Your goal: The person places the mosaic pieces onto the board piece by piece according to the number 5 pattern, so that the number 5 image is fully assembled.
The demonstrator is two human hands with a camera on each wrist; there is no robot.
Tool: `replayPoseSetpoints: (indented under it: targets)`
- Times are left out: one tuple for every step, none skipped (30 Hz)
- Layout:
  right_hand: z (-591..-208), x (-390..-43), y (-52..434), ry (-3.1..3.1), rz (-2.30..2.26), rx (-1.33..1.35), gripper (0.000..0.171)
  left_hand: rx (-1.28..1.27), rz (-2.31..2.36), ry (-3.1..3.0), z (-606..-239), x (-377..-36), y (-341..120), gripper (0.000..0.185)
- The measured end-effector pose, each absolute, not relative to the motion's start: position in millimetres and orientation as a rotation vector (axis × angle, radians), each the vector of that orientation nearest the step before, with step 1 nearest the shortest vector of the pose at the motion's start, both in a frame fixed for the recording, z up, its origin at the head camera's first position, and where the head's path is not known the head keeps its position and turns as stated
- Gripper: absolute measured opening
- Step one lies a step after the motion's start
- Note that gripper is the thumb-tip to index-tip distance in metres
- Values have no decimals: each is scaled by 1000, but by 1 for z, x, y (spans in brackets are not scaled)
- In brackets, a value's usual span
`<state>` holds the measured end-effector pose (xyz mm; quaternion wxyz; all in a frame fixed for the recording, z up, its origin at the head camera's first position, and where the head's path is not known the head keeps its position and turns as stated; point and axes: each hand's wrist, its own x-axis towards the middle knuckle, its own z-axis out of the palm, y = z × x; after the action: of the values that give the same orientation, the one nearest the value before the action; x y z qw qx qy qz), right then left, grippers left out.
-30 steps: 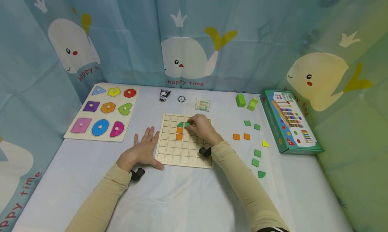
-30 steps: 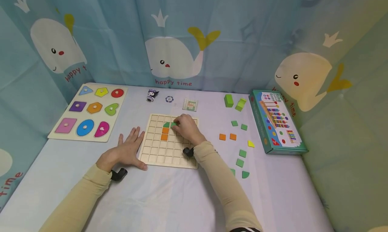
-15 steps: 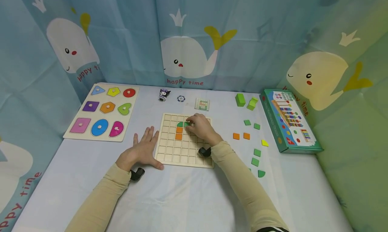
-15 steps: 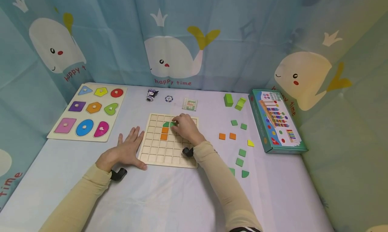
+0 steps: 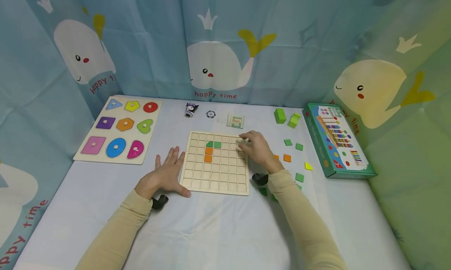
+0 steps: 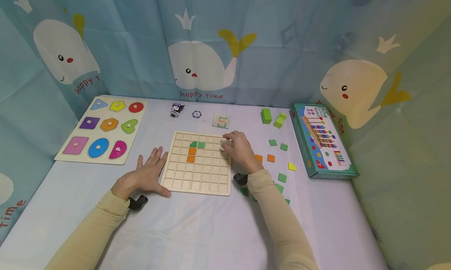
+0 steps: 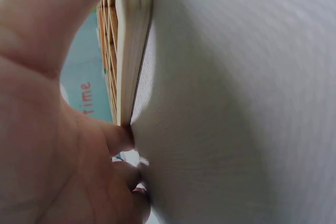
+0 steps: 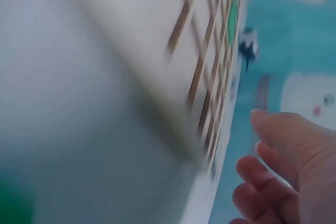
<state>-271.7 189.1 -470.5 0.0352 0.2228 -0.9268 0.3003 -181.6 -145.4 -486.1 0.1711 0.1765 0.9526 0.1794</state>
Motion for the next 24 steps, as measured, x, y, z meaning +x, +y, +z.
replayPoseSetpoints:
  targets:
    - [-471, -272, 197, -2838, 917, 660, 34, 502, 510, 2707, -486, -182, -145, 143]
    - [-472, -273, 205, -2829, 910, 635, 35, 501, 508, 2708, -485, -182, -145, 143]
    - [-473, -274, 213, -2820, 904, 610, 34, 502, 508, 2710, -484, -182, -145, 143]
    - [-473, -275, 220, -2813, 897, 585, 35, 502, 507, 2711, -484, -181, -145, 142]
    - [-474, -275, 228, -2809, 893, 559, 35, 503, 506, 2712, -483, -181, -145, 142]
    - [-474, -275, 235, -2806, 886, 535, 35, 504, 505, 2713, -483, -181, -145, 142]
    - [-474, -275, 242, -2804, 881, 509, 35, 504, 505, 2713, -483, -181, -145, 142]
    - [-475, -276, 248, -2805, 881, 484, 35, 503, 503, 2711, -482, -180, -145, 142]
    - [-475, -276, 255, -2805, 883, 456, 34, 502, 504, 2711, -482, -180, -145, 142]
    - [-475, -275, 261, -2805, 884, 433, 34, 500, 503, 2709, -482, -180, -145, 142]
    - [-475, -276, 267, -2810, 888, 406, 34, 499, 504, 2707, -482, -180, -145, 142]
    - [-475, -276, 272, -2812, 887, 385, 34, 499, 506, 2707, -483, -181, -145, 143]
    - [-476, -276, 278, -2819, 883, 359, 34, 498, 507, 2707, -483, -181, -145, 143]
    - [-477, -277, 283, -2826, 870, 333, 34, 497, 504, 2707, -484, -182, -145, 143]
    - [-477, -277, 288, -2833, 848, 305, 34, 497, 503, 2707, -484, -182, -145, 143]
    - [-478, -277, 292, -2841, 821, 278, 35, 497, 499, 2706, -484, -182, -145, 143]
    - [-479, -278, 296, -2854, 789, 247, 35, 498, 499, 2707, -484, -182, -145, 143]
    - [-479, -278, 300, -2862, 750, 221, 35, 499, 495, 2708, -485, -182, -145, 143]
    - [-479, -278, 304, -2873, 713, 186, 36, 498, 491, 2707, -485, -182, -145, 144]
    - [-479, -278, 307, -2880, 678, 155, 36, 498, 487, 2707, -485, -182, -145, 144]
    - [-479, -278, 310, -2886, 647, 122, 37, 499, 486, 2706, -485, -182, -145, 144]
    - [-478, -278, 313, -2892, 617, 92, 38, 501, 485, 2705, -485, -182, -145, 144]
    - [-478, -277, 315, -2893, 596, 67, 38, 501, 486, 2706, -485, -182, -145, 144]
    - [-477, -277, 317, -2893, 583, 42, 39, 501, 485, 2706, -485, -181, -145, 144]
